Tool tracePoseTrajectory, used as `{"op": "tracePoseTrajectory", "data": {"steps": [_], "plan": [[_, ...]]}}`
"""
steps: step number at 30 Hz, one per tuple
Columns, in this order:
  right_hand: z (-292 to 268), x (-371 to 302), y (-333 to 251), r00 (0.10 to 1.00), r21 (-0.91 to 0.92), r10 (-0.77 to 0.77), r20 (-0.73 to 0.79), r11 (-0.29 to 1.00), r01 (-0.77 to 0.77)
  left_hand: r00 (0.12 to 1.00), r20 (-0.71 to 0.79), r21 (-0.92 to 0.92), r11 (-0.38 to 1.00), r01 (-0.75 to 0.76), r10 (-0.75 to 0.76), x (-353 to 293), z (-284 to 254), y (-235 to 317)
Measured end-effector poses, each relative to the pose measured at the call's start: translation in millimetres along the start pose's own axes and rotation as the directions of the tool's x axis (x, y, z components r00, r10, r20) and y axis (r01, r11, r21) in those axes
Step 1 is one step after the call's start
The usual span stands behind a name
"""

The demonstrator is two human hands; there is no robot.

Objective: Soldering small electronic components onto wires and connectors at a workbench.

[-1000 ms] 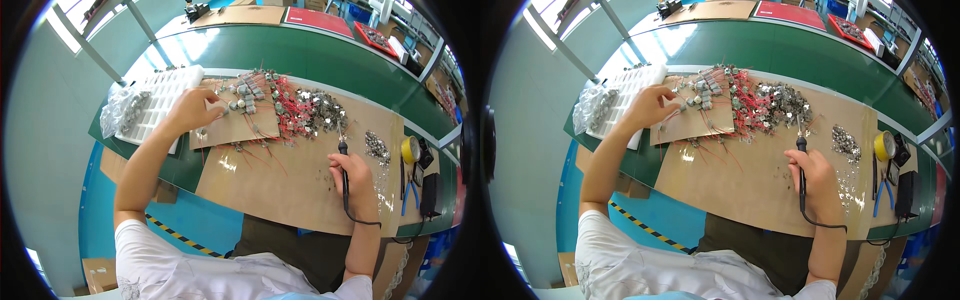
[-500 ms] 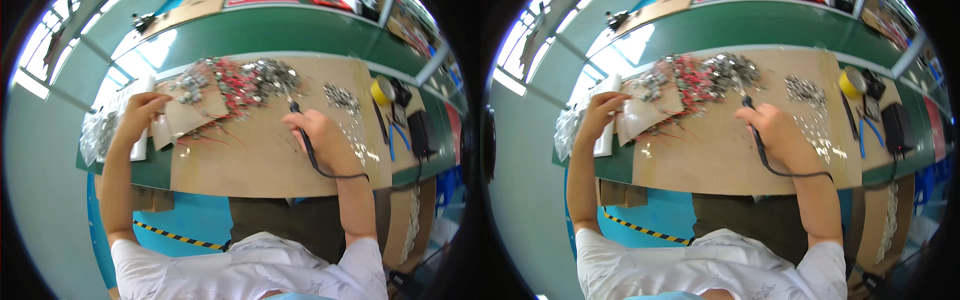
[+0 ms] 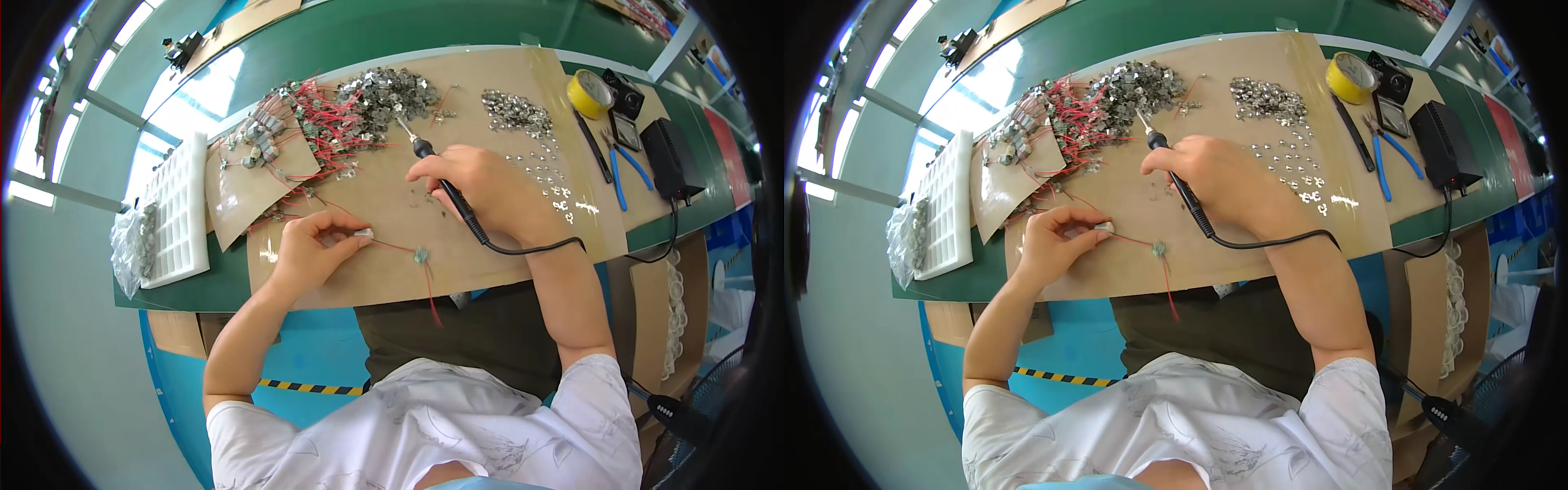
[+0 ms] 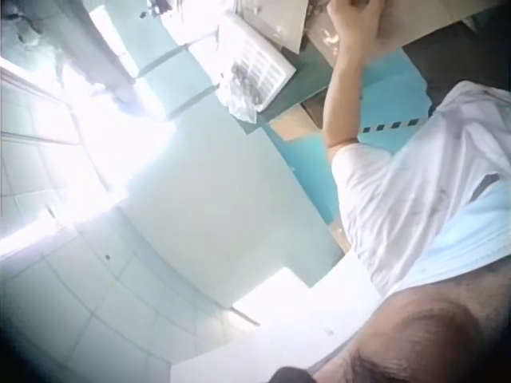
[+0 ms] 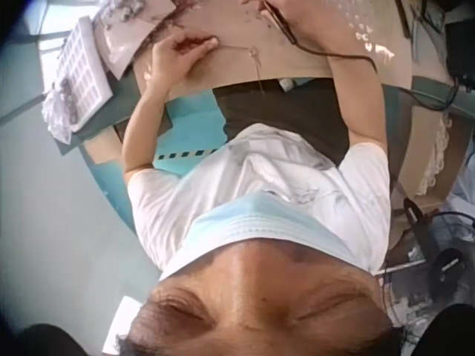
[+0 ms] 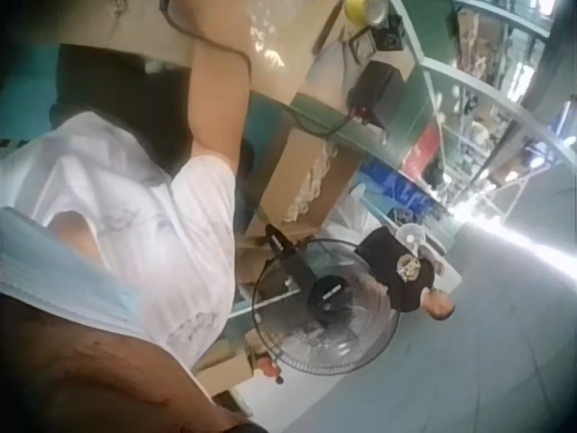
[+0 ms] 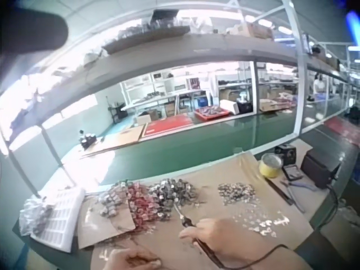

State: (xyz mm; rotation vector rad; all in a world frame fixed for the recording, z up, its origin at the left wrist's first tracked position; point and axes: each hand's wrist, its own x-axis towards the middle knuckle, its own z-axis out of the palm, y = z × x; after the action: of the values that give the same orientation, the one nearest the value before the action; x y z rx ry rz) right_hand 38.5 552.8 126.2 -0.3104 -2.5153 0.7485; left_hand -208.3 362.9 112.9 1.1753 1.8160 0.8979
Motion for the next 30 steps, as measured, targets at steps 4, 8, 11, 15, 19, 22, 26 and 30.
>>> {"op": "tracePoseTrajectory", "data": {"steps": [4,8,11,15,19,22,26,30], "plan": [[0.4,1.6,1.7,0.999,0.002,-0.033,0.011,0.999,0.033,0.938,-0.108,0.209,0.930,-0.302,0.329,-1.6,-4.5,12.2],[-0.7,2.2,4.5,0.998,-0.026,-0.059,0.017,0.998,0.059,0.815,-0.336,0.238,0.880,-0.411,0.472,9.8,-0.8,40.9],[-5.8,1.3,-1.9,0.999,-0.006,-0.029,0.042,1.000,0.029,0.738,-0.337,0.233,0.812,-0.536,0.584,36.4,-0.4,50.1],[-7.2,-9.1,-15.1,0.997,-0.058,0.029,-0.077,0.998,-0.034,0.799,-0.247,-0.028,0.820,-0.572,0.549,74.4,0.8,64.8],[9.4,-33.7,-29.6,0.889,0.109,0.203,-0.411,0.979,-0.173,0.867,-0.151,-0.259,0.827,-0.499,0.475,87.4,6.9,74.0],[26.2,-55.1,-36.6,0.824,0.255,0.349,-0.446,0.932,-0.257,0.908,-0.106,-0.274,0.866,-0.418,0.404,92.0,13.3,48.2],[40.3,-68.9,-22.5,0.853,0.245,0.241,-0.463,0.960,-0.139,0.928,-0.089,-0.173,0.912,-0.371,0.361,90.3,20.1,35.9],[33.7,-70.8,-24.5,0.845,0.083,0.117,-0.522,0.993,-0.086,0.940,-0.070,-0.093,0.936,-0.339,0.334,88.7,28.1,42.0]]}}
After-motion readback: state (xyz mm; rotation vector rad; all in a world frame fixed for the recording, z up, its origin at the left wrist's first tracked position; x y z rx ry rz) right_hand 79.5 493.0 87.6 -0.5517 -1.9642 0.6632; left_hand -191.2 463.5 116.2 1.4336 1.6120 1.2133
